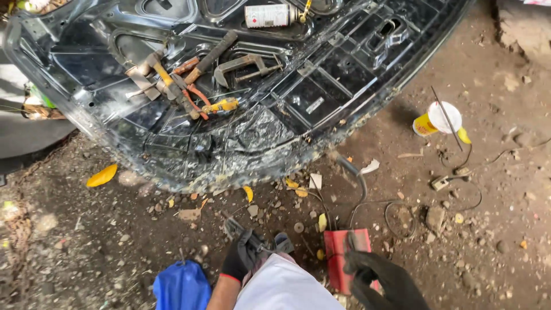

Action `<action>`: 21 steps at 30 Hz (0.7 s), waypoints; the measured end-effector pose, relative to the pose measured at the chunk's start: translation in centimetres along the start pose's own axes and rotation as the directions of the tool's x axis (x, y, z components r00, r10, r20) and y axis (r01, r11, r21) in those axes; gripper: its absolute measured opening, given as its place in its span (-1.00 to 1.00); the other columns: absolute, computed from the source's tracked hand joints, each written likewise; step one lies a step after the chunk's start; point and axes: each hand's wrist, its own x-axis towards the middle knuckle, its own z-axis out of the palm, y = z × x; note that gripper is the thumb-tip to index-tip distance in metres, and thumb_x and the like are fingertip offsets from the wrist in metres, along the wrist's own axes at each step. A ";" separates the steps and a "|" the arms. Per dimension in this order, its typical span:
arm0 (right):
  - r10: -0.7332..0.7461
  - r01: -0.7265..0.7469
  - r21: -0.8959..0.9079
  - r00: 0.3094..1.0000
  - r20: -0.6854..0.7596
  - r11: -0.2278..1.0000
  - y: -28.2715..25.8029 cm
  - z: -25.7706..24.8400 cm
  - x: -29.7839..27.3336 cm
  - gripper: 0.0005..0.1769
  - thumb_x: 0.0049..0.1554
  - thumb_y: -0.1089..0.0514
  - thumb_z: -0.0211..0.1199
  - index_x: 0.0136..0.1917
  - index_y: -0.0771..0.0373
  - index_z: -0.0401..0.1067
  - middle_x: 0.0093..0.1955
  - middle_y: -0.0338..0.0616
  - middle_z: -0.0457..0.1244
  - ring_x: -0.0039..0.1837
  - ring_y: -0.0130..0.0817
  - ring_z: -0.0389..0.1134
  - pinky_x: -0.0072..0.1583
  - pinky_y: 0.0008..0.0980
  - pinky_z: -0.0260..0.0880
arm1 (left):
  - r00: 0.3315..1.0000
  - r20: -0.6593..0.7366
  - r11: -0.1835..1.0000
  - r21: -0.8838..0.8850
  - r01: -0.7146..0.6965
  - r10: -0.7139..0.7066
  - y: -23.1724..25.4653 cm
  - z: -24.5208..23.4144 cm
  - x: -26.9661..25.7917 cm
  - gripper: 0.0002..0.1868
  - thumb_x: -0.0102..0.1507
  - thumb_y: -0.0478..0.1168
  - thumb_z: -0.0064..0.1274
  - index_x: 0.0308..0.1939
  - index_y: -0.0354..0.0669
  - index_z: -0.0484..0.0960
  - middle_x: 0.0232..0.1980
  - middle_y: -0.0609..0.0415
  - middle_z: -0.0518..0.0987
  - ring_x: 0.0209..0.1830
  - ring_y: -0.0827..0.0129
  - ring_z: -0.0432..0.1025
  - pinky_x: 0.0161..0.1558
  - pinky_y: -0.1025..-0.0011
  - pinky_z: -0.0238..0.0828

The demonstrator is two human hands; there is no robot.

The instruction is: The person uses a welding torch to weld a large, black metal car part, likely a hood, that is resting on the ground. They wear black gloves and hold the torch with their right hand while occasionally using their left hand to steady the metal. The person moves around the part to weld different sections, creating bright sparks and smoke.

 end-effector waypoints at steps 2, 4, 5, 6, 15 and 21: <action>0.025 -0.025 0.034 1.000 -0.015 0.999 1.1 2.9 -1.2 -0.46 0.05 0.08 0.37 0.27 0.30 0.45 -0.08 -0.03 0.43 -0.12 -0.34 0.52 -0.06 -0.36 0.54 | 0.999 -0.013 0.997 0.070 0.036 -0.035 1.1 -0.8 -3.2 -0.74 0.30 -0.07 0.06 -0.24 -0.20 0.64 -0.30 -0.03 0.68 -0.23 0.16 0.59 -0.12 0.08 0.54; 0.284 -0.317 -0.142 0.935 -0.211 0.938 5.3 5.5 -1.9 -0.49 0.04 0.04 0.41 0.23 0.24 0.47 -0.13 -0.07 0.44 -0.11 -0.37 0.52 -0.03 -0.36 0.52 | 0.997 -0.064 0.999 0.028 0.038 -0.036 3.8 0.9 -4.0 -0.79 0.32 -0.10 0.08 -0.24 -0.17 0.63 -0.32 -0.01 0.65 -0.27 0.18 0.56 -0.10 0.11 0.59; 0.294 -0.326 -0.128 0.931 -0.216 0.937 5.8 6.5 -3.5 -0.49 0.04 0.04 0.41 0.23 0.24 0.47 -0.13 -0.07 0.44 -0.11 -0.37 0.52 -0.03 -0.36 0.52 | 0.996 -0.071 0.998 0.041 0.048 -0.045 4.6 0.2 -5.0 -0.79 0.32 -0.10 0.08 -0.24 -0.17 0.63 -0.32 -0.01 0.65 -0.27 0.18 0.56 -0.10 0.11 0.59; 0.373 -0.420 -0.166 0.892 -0.255 0.892 6.4 7.5 -4.9 -0.50 0.06 0.01 0.44 0.22 0.22 0.47 -0.14 -0.07 0.44 -0.12 -0.37 0.54 -0.01 -0.36 0.53 | 0.999 -0.039 0.998 0.069 -0.002 0.005 5.4 -0.4 -5.9 -0.78 0.31 -0.10 0.08 -0.25 -0.19 0.64 -0.32 -0.03 0.65 -0.29 0.17 0.56 -0.12 0.15 0.58; 0.319 -0.389 -0.111 0.863 -0.391 0.915 7.7 11.1 -8.6 -0.57 0.09 0.01 0.31 0.23 0.13 0.50 -0.16 -0.04 0.45 -0.16 -0.38 0.57 -0.07 -0.37 0.54 | 0.989 -0.061 0.988 0.085 -0.128 0.133 14.3 -9.7 -5.7 -0.85 0.26 -0.12 0.12 -0.31 -0.06 0.53 -0.43 0.09 0.55 -0.48 0.24 0.48 -0.30 0.18 0.54; 0.013 -0.131 -0.389 0.956 -0.292 0.912 -15.0 14.6 6.8 -0.61 0.13 0.05 0.23 0.22 0.15 0.51 -0.08 0.08 0.47 -0.07 -0.13 0.54 -0.03 -0.22 0.52 | 0.640 0.615 -0.094 0.751 -0.654 0.460 22.4 -16.6 -7.8 -0.38 0.08 -0.35 0.17 0.22 -0.33 0.37 -0.13 0.02 0.57 -0.20 0.31 0.52 -0.15 0.36 0.52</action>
